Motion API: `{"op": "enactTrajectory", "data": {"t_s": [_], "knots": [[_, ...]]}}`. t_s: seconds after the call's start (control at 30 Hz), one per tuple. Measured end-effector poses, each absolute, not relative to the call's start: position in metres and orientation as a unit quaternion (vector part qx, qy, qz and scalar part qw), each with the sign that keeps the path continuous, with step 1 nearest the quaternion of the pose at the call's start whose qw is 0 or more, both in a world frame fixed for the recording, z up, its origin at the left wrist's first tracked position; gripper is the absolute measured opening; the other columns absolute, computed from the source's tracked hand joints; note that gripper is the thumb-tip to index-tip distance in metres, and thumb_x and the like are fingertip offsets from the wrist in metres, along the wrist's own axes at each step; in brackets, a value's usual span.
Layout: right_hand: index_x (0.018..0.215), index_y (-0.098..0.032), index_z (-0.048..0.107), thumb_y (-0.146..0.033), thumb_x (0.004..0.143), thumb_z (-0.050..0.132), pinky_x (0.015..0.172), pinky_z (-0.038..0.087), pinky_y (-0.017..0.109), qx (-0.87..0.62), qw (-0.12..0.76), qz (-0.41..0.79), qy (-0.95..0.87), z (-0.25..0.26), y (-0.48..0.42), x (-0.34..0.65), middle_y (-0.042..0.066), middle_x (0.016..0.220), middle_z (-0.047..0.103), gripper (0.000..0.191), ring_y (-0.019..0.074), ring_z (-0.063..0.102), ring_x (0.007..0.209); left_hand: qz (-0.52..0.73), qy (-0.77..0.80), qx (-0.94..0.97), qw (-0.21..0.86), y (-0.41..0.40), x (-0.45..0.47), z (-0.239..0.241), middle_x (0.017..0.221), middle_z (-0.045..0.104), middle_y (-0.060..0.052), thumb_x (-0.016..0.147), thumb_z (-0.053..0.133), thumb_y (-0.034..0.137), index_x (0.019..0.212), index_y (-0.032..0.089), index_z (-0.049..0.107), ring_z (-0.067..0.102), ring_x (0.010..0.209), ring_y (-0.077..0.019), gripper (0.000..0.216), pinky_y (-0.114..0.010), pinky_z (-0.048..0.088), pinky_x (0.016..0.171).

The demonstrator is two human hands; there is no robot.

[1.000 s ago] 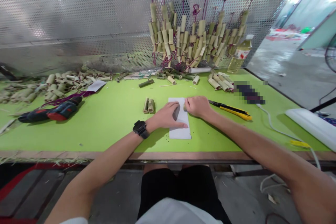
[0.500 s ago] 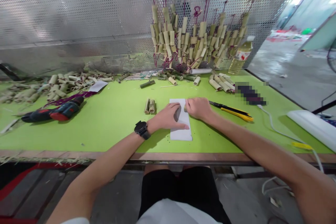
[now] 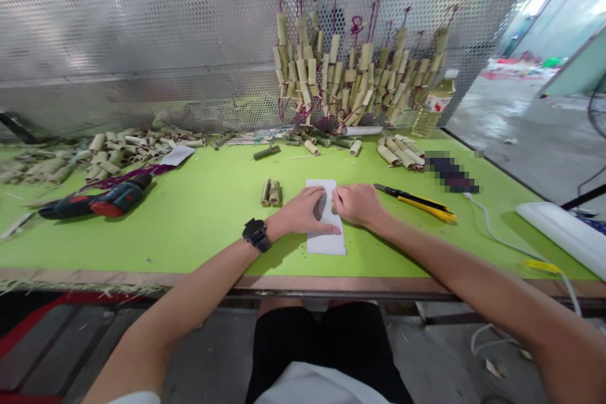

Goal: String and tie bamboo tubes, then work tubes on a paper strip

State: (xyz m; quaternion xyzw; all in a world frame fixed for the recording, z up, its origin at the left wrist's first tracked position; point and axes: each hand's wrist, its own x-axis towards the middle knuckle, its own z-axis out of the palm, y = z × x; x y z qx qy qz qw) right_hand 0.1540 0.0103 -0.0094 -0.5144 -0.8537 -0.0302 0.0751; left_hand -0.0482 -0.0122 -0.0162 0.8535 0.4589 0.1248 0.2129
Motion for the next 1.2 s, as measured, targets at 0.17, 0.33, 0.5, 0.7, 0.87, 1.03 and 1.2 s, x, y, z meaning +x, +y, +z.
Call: {"op": "enactTrajectory", "data": {"t_s": [0.17, 0.33, 0.5, 0.7, 0.87, 1.03, 1.2], "knots": [[0.098, -0.011, 0.081, -0.029, 0.108, 0.032, 0.062, 0.035, 0.03, -0.539, 0.054, -0.043, -0.84, -0.007, 0.016, 0.153, 0.016, 0.098, 0.082, 0.053, 0.0203, 0.069, 0.072, 0.132, 0.461, 0.852, 0.209, -0.011, -0.049, -0.019, 0.166, 0.043, -0.025, 0.07, 0.072, 0.092, 0.157, 0.007, 0.047, 0.041, 0.154, -0.0426, 0.124, -0.05, 0.035, 0.128], [0.101, -0.011, 0.082, -0.029, 0.109, 0.031, 0.064, 0.038, 0.031, -0.541, 0.045, -0.042, -0.839, -0.003, 0.015, 0.152, 0.017, 0.098, 0.081, 0.054, 0.0236, 0.072, 0.079, 0.126, 0.466, 0.85, 0.212, -0.012, -0.048, -0.017, 0.167, 0.044, -0.022, 0.071, 0.073, 0.091, 0.158, 0.012, 0.046, 0.039, 0.155, -0.0429, 0.121, -0.052, 0.034, 0.128], [0.097, -0.013, 0.081, -0.031, 0.109, 0.032, 0.064, 0.038, 0.031, -0.526, 0.044, -0.042, -0.848, -0.007, 0.01, 0.155, 0.015, 0.096, 0.081, 0.053, 0.0235, 0.072, 0.078, 0.126, 0.462, 0.851, 0.215, -0.014, -0.047, -0.014, 0.168, 0.044, -0.02, 0.072, 0.074, 0.089, 0.158, 0.017, 0.046, 0.04, 0.154, -0.044, 0.116, -0.056, 0.036, 0.126], [0.1, -0.011, 0.081, -0.03, 0.109, 0.03, 0.062, 0.037, 0.032, -0.536, 0.062, -0.041, -0.841, -0.006, 0.021, 0.155, 0.016, 0.096, 0.081, 0.055, 0.0231, 0.071, 0.077, 0.123, 0.462, 0.852, 0.21, -0.012, -0.048, -0.017, 0.168, 0.042, -0.023, 0.071, 0.071, 0.092, 0.16, 0.011, 0.044, 0.039, 0.155, -0.0441, 0.123, -0.053, 0.035, 0.127], [0.099, -0.013, 0.081, -0.032, 0.109, 0.032, 0.063, 0.036, 0.031, -0.531, 0.071, -0.028, -0.844, -0.008, 0.009, 0.157, 0.014, 0.094, 0.082, 0.054, 0.0211, 0.069, 0.073, 0.129, 0.458, 0.853, 0.213, -0.013, -0.048, -0.016, 0.166, 0.046, -0.02, 0.072, 0.072, 0.091, 0.158, 0.016, 0.047, 0.041, 0.153, -0.0439, 0.117, -0.056, 0.036, 0.126], [0.098, -0.013, 0.082, -0.03, 0.109, 0.031, 0.063, 0.036, 0.03, -0.545, 0.063, -0.041, -0.835, -0.006, 0.021, 0.156, 0.015, 0.098, 0.082, 0.055, 0.0211, 0.07, 0.076, 0.122, 0.461, 0.853, 0.211, -0.013, -0.049, -0.016, 0.168, 0.042, -0.022, 0.073, 0.071, 0.091, 0.159, 0.014, 0.045, 0.04, 0.154, -0.0449, 0.119, -0.055, 0.037, 0.125], [0.096, -0.013, 0.081, -0.032, 0.11, 0.033, 0.062, 0.034, 0.03, -0.521, 0.061, -0.04, -0.851, -0.007, 0.013, 0.154, 0.014, 0.095, 0.082, 0.053, 0.0206, 0.07, 0.075, 0.126, 0.46, 0.852, 0.217, -0.014, -0.048, -0.014, 0.166, 0.046, -0.021, 0.072, 0.072, 0.09, 0.157, 0.015, 0.047, 0.041, 0.153, -0.0431, 0.116, -0.054, 0.036, 0.126]]}}
